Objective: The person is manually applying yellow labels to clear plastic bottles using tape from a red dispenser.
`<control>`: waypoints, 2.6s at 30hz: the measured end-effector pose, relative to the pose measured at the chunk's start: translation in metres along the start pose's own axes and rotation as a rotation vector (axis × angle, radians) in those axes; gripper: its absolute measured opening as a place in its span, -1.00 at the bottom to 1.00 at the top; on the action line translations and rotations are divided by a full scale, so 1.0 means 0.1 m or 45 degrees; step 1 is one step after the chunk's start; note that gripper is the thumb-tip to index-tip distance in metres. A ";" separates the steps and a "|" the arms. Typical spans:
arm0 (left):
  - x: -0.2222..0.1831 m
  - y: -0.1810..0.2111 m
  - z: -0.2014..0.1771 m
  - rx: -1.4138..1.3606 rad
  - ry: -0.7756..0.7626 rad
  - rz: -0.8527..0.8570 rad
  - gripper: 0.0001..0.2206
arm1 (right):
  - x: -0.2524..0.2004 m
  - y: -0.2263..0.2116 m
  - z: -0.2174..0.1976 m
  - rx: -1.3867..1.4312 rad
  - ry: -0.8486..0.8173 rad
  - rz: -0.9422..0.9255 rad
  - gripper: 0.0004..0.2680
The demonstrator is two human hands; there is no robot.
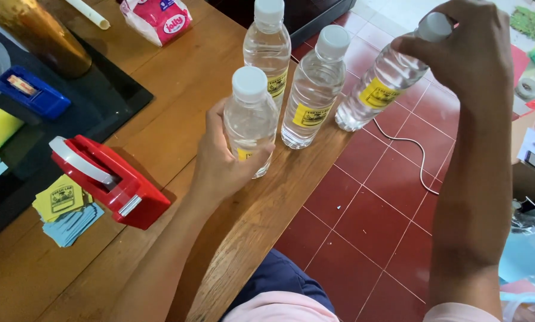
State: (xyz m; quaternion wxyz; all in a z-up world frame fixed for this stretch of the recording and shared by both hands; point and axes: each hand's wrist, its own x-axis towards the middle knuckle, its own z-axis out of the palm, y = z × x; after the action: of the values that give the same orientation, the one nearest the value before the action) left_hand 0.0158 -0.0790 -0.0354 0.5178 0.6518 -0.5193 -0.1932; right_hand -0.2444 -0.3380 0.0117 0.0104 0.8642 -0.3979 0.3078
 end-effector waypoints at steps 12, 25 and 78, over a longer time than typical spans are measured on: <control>0.01 0.08 -0.08 0.247 -0.030 -0.007 -0.26 | 0.25 0.08 0.10 0.160 -0.155 0.108 -0.70; 0.67 0.35 -0.42 -0.149 0.374 0.571 -0.45 | 0.19 -0.04 -0.12 0.089 -0.301 0.141 -0.62; 2.47 0.61 0.51 1.193 -0.743 0.064 -0.82 | 1.08 -0.67 0.02 0.024 -0.732 0.079 -0.71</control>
State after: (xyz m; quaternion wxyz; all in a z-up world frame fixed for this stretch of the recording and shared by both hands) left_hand 0.0416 -0.3148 0.0693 0.0113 0.7194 -0.6870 -0.1017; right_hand -0.1435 -0.3663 0.0833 -0.1203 0.9034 -0.4080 0.0540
